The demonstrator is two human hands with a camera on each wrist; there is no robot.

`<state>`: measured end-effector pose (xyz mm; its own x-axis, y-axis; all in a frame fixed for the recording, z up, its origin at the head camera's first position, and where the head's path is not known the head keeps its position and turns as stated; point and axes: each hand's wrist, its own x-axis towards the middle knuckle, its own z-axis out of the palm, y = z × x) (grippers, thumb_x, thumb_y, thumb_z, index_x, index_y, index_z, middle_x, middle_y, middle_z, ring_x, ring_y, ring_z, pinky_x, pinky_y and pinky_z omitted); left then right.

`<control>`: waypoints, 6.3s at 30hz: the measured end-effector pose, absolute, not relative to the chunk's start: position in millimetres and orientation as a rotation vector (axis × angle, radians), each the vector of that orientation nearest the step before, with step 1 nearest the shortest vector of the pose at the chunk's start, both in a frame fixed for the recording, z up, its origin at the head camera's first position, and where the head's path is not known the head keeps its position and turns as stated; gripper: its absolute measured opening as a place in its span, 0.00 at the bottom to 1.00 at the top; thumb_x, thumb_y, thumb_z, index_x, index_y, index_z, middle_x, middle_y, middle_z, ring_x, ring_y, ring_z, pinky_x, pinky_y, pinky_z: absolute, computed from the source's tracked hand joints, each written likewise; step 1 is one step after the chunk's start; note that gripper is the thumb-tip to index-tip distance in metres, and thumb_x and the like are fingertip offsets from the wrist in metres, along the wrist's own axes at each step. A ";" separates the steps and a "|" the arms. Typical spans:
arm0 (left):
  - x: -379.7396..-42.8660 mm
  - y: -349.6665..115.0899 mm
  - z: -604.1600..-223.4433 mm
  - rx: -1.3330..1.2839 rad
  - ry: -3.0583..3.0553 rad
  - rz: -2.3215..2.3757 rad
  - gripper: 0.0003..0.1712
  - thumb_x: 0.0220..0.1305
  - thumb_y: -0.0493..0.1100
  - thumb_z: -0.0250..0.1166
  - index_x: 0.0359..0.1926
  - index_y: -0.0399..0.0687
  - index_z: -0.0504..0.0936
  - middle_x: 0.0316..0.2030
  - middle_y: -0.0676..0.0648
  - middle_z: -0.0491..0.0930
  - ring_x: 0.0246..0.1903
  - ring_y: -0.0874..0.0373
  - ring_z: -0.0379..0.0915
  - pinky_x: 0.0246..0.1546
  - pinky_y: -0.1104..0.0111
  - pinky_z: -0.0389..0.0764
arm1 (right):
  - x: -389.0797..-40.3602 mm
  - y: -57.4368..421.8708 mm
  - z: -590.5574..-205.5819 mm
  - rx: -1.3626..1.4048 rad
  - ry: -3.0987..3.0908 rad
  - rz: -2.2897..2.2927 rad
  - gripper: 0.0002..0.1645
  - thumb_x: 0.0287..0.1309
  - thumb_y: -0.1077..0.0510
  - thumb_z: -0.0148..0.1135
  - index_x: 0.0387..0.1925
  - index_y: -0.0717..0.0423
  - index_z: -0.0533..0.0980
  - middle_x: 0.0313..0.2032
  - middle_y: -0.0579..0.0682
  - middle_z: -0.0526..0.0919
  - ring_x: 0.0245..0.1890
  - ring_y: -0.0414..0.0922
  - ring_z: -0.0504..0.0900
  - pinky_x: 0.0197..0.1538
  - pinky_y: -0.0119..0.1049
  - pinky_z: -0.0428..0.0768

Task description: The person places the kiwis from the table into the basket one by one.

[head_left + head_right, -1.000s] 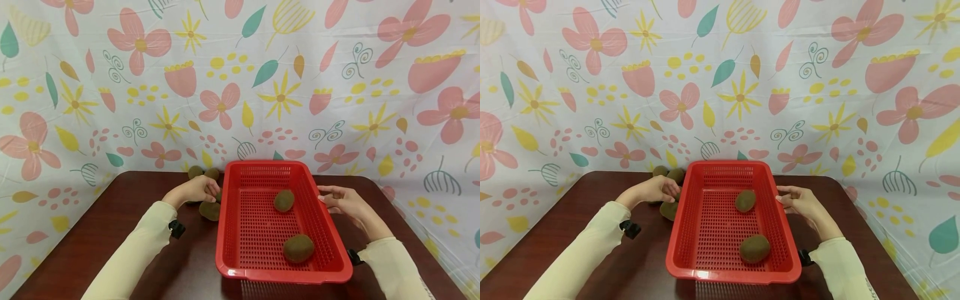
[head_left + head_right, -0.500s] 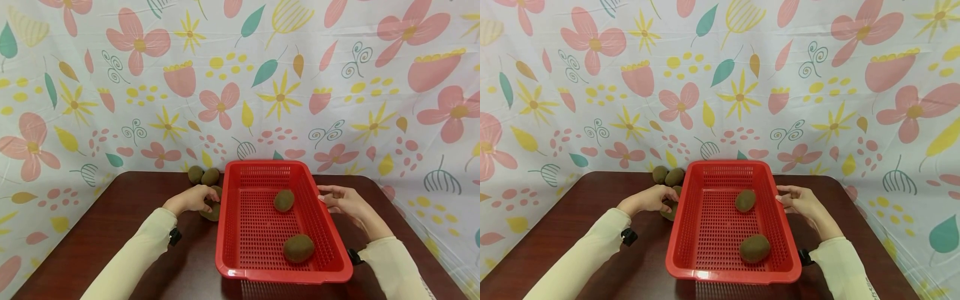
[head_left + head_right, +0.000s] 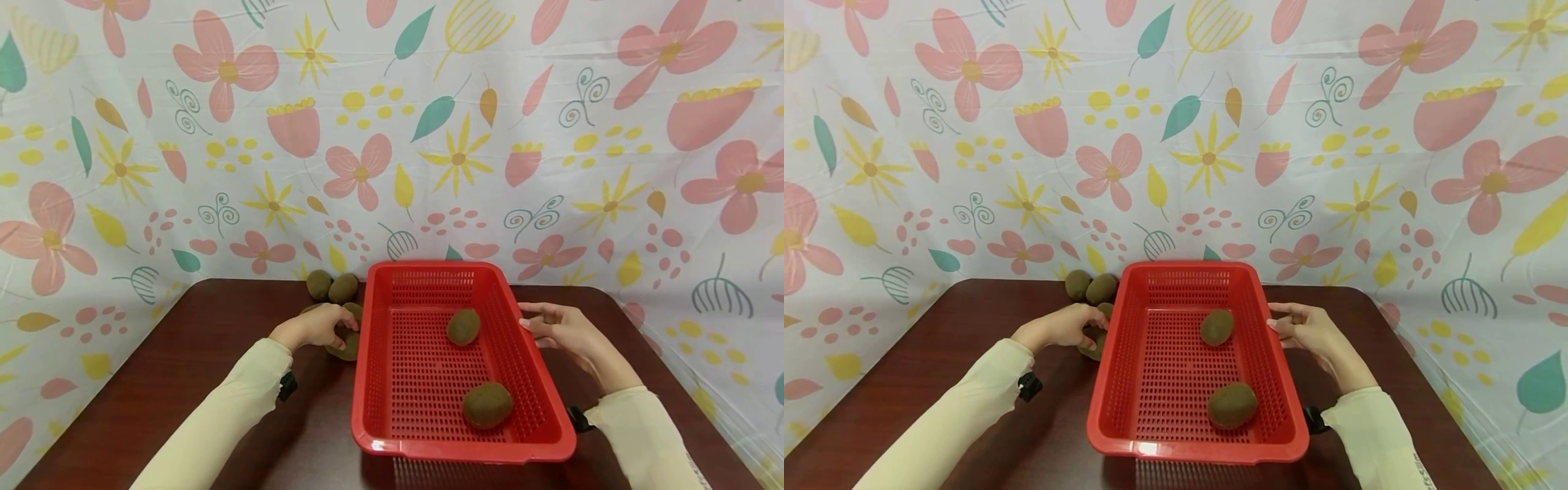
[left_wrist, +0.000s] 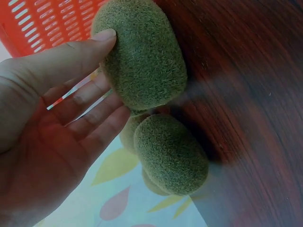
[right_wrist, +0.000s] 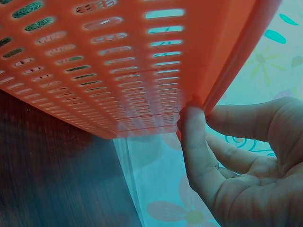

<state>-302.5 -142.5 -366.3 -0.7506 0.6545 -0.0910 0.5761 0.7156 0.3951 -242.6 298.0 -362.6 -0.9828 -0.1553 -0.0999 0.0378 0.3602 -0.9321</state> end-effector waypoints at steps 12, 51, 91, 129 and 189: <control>-304.2 -134.2 -364.2 0.958 2.681 0.357 0.20 0.51 0.35 0.74 0.48 0.42 0.83 0.45 0.48 0.81 0.50 0.50 0.75 0.51 0.60 0.77 | -240.7 300.2 -362.5 -0.106 2.445 -1.682 0.41 0.64 0.52 0.62 0.70 0.67 0.58 0.41 0.51 0.83 0.39 0.39 0.83 0.43 0.40 0.83; -309.1 -156.6 -358.8 0.858 2.615 0.512 0.27 0.51 0.43 0.76 0.50 0.34 0.82 0.47 0.42 0.81 0.43 0.53 0.78 0.45 0.60 0.80 | -242.2 297.9 -362.6 -0.113 2.456 -1.675 0.40 0.63 0.53 0.62 0.69 0.67 0.59 0.41 0.52 0.83 0.38 0.40 0.83 0.41 0.39 0.83; -314.5 -166.5 -299.0 0.696 2.656 0.797 0.17 0.59 0.47 0.70 0.19 0.44 0.79 0.14 0.55 0.69 0.16 0.60 0.67 0.24 0.69 0.73 | -241.7 297.2 -361.9 -0.104 2.447 -1.683 0.40 0.63 0.53 0.63 0.69 0.68 0.59 0.40 0.52 0.83 0.37 0.41 0.84 0.43 0.41 0.83; -337.4 -70.8 -255.9 0.331 2.635 1.070 0.25 0.58 0.52 0.71 0.15 0.46 0.68 0.17 0.50 0.70 0.24 0.54 0.77 0.35 0.64 0.81 | -241.3 299.4 -361.3 -0.115 2.444 -1.685 0.40 0.63 0.53 0.62 0.69 0.69 0.59 0.40 0.52 0.83 0.37 0.41 0.84 0.42 0.39 0.84; -356.6 29.1 -367.0 0.037 2.597 1.089 0.32 0.59 0.41 0.70 0.60 0.30 0.70 0.59 0.34 0.70 0.50 0.42 0.74 0.39 0.56 0.83 | -238.1 296.8 -359.6 -0.098 2.439 -1.716 0.38 0.63 0.54 0.63 0.68 0.68 0.61 0.41 0.55 0.83 0.37 0.44 0.84 0.42 0.41 0.84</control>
<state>-356.6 29.1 -367.0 -0.9472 0.1471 -0.2849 -0.1001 0.7087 0.6984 -238.1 296.8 -359.6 -0.9855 -0.1436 -0.0909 0.0371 0.3406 -0.9395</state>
